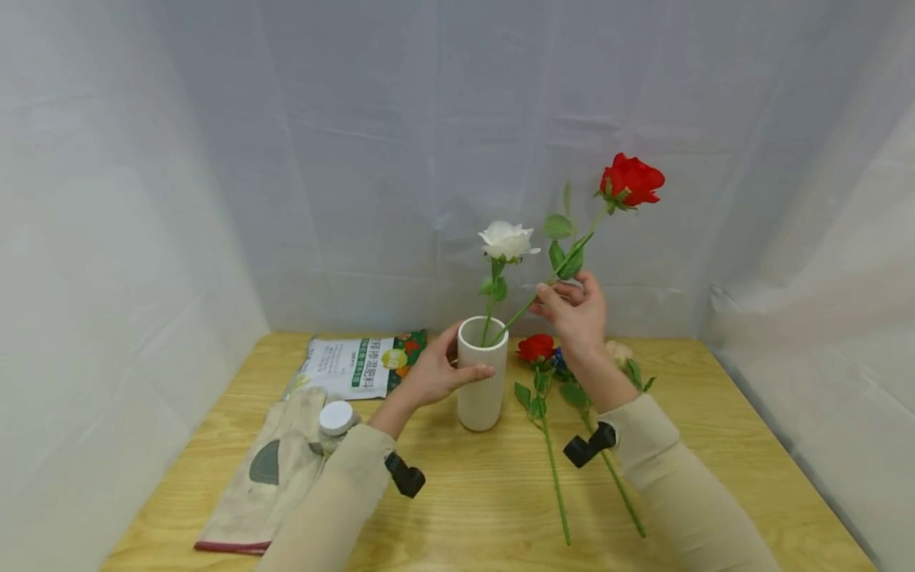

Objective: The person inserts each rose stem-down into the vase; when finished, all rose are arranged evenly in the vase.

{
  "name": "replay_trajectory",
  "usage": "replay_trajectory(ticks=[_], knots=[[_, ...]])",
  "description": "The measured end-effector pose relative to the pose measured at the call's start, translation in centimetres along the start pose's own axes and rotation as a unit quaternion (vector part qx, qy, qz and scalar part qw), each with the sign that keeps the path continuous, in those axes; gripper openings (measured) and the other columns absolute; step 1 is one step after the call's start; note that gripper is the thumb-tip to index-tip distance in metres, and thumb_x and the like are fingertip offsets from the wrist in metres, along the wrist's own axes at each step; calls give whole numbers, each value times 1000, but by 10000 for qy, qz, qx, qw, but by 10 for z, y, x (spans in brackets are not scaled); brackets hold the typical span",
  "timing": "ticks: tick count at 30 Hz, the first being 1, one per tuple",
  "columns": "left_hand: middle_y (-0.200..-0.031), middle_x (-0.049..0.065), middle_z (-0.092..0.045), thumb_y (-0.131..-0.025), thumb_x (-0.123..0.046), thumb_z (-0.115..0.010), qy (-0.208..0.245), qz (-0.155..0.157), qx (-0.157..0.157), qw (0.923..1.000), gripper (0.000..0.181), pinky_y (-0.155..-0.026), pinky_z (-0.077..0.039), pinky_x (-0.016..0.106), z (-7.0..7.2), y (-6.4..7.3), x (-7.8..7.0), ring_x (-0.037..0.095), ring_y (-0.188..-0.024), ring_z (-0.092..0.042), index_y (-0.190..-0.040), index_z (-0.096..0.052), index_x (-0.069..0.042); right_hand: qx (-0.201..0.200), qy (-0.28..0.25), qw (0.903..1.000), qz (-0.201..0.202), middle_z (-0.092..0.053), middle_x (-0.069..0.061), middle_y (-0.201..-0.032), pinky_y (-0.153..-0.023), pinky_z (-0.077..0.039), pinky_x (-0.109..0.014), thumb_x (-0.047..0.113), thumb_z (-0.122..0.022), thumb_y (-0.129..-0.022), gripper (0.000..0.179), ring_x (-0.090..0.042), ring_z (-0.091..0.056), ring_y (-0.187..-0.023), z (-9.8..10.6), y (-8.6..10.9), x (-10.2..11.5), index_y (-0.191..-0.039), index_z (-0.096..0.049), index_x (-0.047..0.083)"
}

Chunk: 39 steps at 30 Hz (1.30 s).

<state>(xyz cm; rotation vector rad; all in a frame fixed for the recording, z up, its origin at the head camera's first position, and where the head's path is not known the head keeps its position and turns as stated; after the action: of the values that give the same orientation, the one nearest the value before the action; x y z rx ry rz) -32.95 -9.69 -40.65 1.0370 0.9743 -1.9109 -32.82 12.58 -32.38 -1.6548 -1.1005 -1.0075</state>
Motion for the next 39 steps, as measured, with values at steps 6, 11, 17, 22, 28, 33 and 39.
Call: replay_trajectory(ticks=[6, 11, 17, 22, 28, 33, 39], knots=[[-148, 12, -59, -95, -19, -81, 28, -49, 10, 10000, 75, -106, -56, 55, -1, -2, 1, 34, -132, -62, -159, -42, -22, 237, 453, 9987, 82, -65, 4, -89, -78, -65, -31, -6, -68, -98, 45, -9, -69, -78, -7, 4, -8, -138, -48, 2], [-148, 11, -59, -95, -18, -82, 3, -35, -4, 10000, 76, -107, -54, 55, -2, -1, -1, 33, -133, -61, -159, -42, -23, 390, 1125, 9925, 283, -72, -7, -96, -77, -64, -24, 1, -71, -99, 43, -5, -70, -75, -12, 7, -19, -139, -54, -1], [-149, 11, -58, -95, -19, -81, 44, -26, 14, 10000, 76, -108, -54, 56, -3, -1, -1, 34, -134, -61, -160, -42, -23, 538, 1849, 9800, 503, -76, -25, -106, -73, -58, -17, 9, -73, -100, 42, -3, -69, -77, -15, 12, -29, -139, -59, 0], [-149, 9, -59, -95, -19, -82, 24, -10, 10, 10000, 76, -107, -55, 54, -3, -1, -1, 33, -134, -61, -160, -42, -25, 683, 2275, 9706, 401, -77, -24, -112, -76, -54, -18, 17, -73, -101, 40, -7, -69, -87, -14, 15, -34, -137, -61, 4], [-150, 10, -57, -96, -21, -81, 45, -7, 67, 10000, 76, -106, -56, 53, -3, -1, -2, 33, -135, -60, -161, -40, -25, 774, 2539, 9631, 455, -77, -22, -113, -73, -53, -20, 19, -74, -100, 33, -19, -71, -95, -13, 18, -37, -129, -66, 4], [-151, 10, -57, -96, -21, -81, 46, 15, 83, 10000, 77, -106, -56, 53, -3, 0, -3, 33, -135, -61, -161, -40, -25, 821, 2749, 9555, 684, -77, -18, -113, -87, -58, -30, 22, -76, -99, 31, -28, -72, -104, -12, 21, -39, -124, -71, 4], [-151, 10, -57, -96, -23, -81, 2, 102, 73, 9999, 78, -106, -56, 53, -3, 0, -3, 33, -136, -60, -161, -39, -26, 1002, 3120, 9423, 687, -76, -19, -117, -86, -62, -44, 28, -77, -99, 37, -34, -72, -108, -8, 24, -44, -126, -72, 4]])
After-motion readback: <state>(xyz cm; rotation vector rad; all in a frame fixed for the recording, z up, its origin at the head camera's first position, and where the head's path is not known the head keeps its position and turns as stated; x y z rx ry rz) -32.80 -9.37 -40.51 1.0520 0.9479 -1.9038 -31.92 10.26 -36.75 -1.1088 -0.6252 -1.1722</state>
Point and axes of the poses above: each hand's wrist, its own y-axis away from the middle knuckle, its own z-axis out of the back of the hand, x = y × z, the point moved 2 cm from there along -y, towards the middle knuckle
